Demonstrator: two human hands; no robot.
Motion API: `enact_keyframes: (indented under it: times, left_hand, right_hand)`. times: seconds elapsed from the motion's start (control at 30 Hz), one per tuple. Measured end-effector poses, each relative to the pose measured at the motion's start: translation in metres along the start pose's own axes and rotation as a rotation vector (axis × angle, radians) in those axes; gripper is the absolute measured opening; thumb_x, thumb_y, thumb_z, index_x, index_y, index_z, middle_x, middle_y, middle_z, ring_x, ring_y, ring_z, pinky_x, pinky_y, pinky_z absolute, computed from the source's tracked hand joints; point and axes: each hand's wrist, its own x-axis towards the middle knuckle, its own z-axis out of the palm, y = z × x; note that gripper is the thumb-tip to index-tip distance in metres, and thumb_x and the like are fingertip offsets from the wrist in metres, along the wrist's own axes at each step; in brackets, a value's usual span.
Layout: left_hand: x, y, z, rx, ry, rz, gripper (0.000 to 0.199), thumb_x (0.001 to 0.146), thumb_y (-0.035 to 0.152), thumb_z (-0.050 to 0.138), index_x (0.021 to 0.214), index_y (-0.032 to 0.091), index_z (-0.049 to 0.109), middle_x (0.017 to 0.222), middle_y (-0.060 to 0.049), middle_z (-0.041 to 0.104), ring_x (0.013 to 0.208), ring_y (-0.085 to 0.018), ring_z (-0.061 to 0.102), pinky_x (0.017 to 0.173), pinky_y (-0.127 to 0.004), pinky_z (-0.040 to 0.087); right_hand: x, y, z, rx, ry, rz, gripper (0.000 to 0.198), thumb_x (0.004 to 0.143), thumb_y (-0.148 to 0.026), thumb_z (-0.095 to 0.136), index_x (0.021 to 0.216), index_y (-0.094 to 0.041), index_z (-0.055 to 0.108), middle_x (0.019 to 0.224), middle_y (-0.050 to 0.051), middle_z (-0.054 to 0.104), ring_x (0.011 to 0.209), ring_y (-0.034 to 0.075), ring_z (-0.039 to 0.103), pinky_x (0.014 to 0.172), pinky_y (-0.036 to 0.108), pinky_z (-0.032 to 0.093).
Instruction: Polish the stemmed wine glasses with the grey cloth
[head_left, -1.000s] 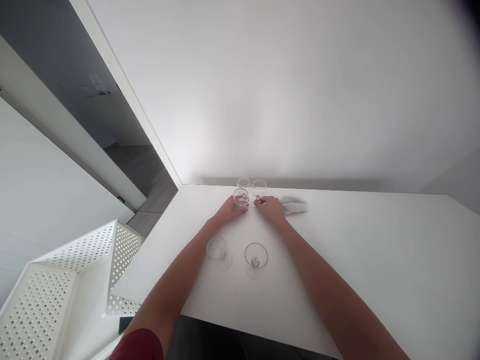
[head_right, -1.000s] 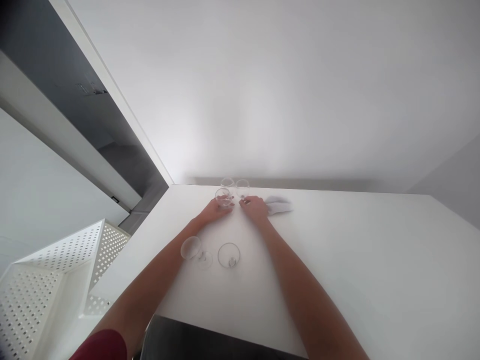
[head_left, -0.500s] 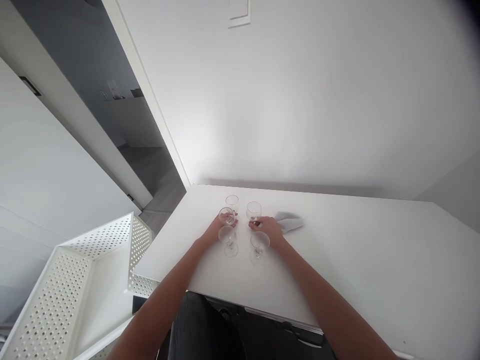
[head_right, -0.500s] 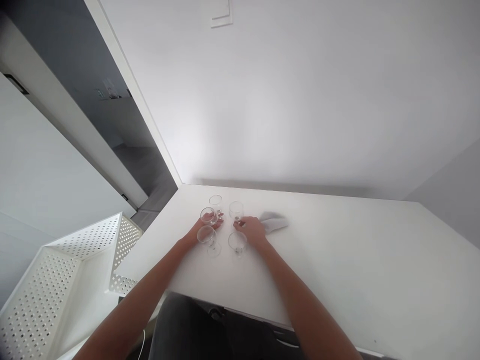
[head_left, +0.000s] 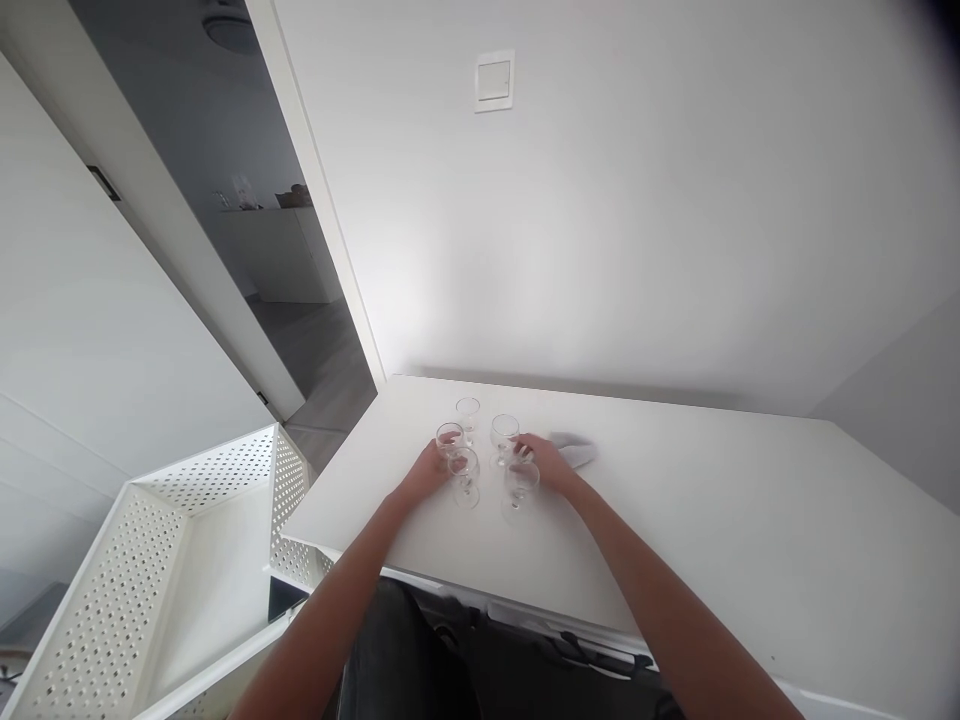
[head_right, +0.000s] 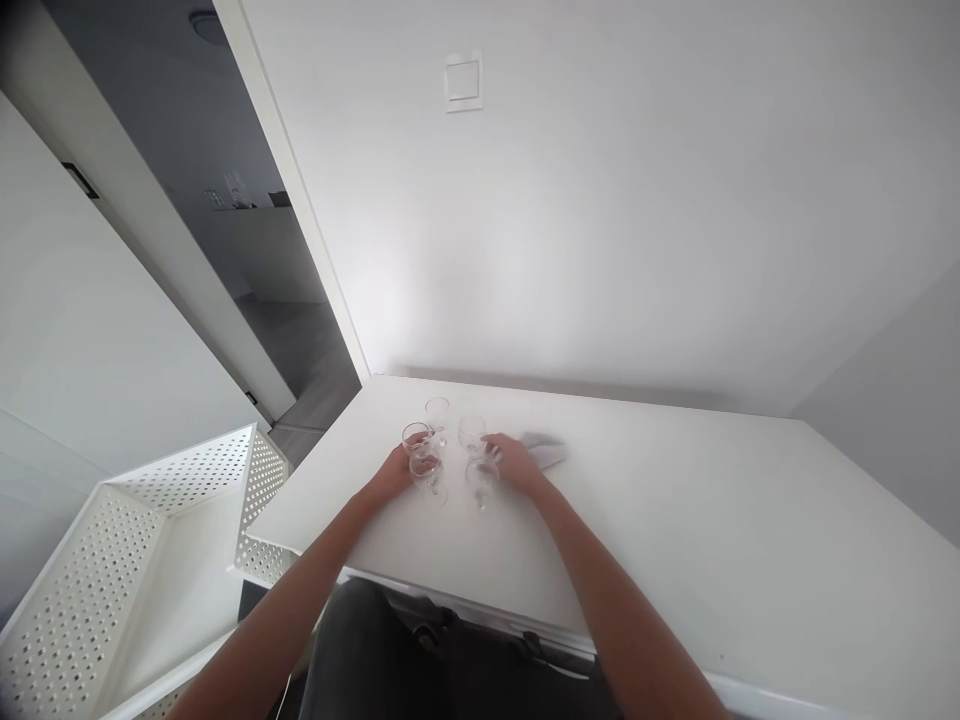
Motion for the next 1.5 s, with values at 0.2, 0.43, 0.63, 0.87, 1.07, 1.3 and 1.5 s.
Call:
enact_keyframes:
  times: [0.2,0.43,0.63,0.87,1.07,1.3,1.5]
  left_hand:
    - [-0.020,-0.012,-0.017,0.122,-0.123,-0.014,0.019,0.084,0.035,0.069,0.098,0.024,0.075,0.133,-0.009,0.066,0.121,-0.027,0.065,0.106,-0.043,0.051]
    - [-0.061,-0.011,-0.044,0.220,-0.024,-0.011,0.037,0.083,0.033,0.071,0.120,0.027,0.071,0.148,-0.007,0.055,0.136,-0.027,0.054,0.116,-0.044,0.044]
    - [-0.134,0.033,-0.035,0.351,0.473,0.092,0.029,0.088,0.035,0.067,0.115,0.025,0.069,0.124,-0.009,0.066,0.120,-0.027,0.061,0.106,-0.045,0.049]
    - [-0.161,0.122,0.072,0.140,0.218,0.140,0.038,0.096,0.038,0.057,0.130,0.022,0.058,0.131,-0.013,0.063,0.121,-0.026,0.061,0.101,-0.044,0.052]
    - [-0.139,0.121,0.130,0.062,0.219,-0.202,0.077,0.094,0.056,0.056,0.155,0.019,0.026,0.154,-0.021,0.041,0.145,-0.034,0.038,0.114,-0.053,0.040]
    - [-0.100,0.118,0.136,-0.071,0.251,-0.143,0.066,0.097,0.056,0.051,0.149,0.020,0.031,0.145,-0.018,0.052,0.143,-0.031,0.043,0.114,-0.051,0.038]
    - [-0.119,0.140,0.112,-0.150,0.074,0.003,0.057,0.095,0.050,0.058,0.143,0.023,0.042,0.117,-0.009,0.067,0.105,-0.021,0.066,0.094,-0.037,0.051]
  right_hand:
    - [-0.066,0.055,-0.036,-0.288,0.212,0.002,0.051,0.081,-0.042,0.069,0.128,-0.025,0.060,0.143,0.012,0.050,0.139,0.031,0.041,0.113,0.046,0.041]
    - [-0.152,0.089,-0.055,-0.401,0.452,0.145,0.048,0.090,-0.034,0.052,0.135,-0.023,0.059,0.146,0.014,0.046,0.137,0.032,0.044,0.114,0.046,0.040]
    - [-0.194,0.059,-0.080,-0.232,0.344,0.364,0.038,0.091,-0.050,0.053,0.110,-0.025,0.075,0.090,0.011,0.068,0.091,0.031,0.064,0.084,0.045,0.051]
    - [-0.223,-0.004,-0.068,0.972,0.652,0.414,0.017,0.072,-0.032,0.073,0.081,-0.018,0.068,0.071,0.001,0.065,0.068,0.018,0.060,0.062,0.029,0.049]
    - [-0.271,-0.027,-0.014,1.586,0.426,0.545,0.021,0.071,-0.019,0.077,0.091,-0.019,0.071,0.092,0.003,0.073,0.083,0.021,0.069,0.069,0.031,0.057]
    - [-0.292,-0.053,-0.018,1.617,0.521,0.643,0.036,0.081,-0.033,0.080,0.113,-0.020,0.071,0.113,0.006,0.074,0.096,0.025,0.072,0.070,0.033,0.063]
    - [-0.308,-0.046,-0.025,1.337,0.715,0.639,0.041,0.084,-0.048,0.075,0.116,-0.022,0.070,0.117,0.006,0.073,0.101,0.026,0.071,0.075,0.039,0.065]
